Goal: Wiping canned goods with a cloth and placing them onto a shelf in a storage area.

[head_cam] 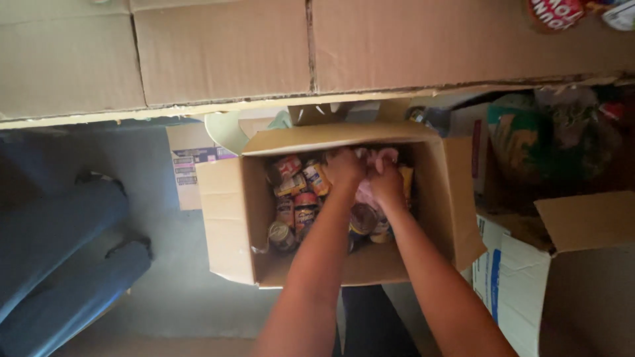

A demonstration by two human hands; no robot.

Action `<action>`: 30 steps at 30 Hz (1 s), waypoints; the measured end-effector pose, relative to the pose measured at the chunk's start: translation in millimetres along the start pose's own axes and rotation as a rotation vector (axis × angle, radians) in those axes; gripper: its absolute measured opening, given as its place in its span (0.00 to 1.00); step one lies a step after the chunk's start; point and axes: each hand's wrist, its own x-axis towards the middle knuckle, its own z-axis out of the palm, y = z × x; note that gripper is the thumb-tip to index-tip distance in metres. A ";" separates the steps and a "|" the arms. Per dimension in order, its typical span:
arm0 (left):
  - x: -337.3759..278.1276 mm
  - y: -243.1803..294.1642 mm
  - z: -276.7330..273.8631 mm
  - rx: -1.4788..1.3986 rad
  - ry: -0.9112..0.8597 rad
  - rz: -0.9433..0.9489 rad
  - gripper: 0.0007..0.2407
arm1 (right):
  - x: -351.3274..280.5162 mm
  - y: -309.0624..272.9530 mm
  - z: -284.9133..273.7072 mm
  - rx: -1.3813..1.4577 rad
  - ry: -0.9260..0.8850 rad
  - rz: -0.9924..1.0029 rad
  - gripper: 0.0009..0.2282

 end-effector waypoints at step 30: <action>-340.1 65.9 -235.5 -1.662 -0.578 0.427 0.28 | -176.0 -273.0 -310.3 0.695 -0.200 -0.285 0.07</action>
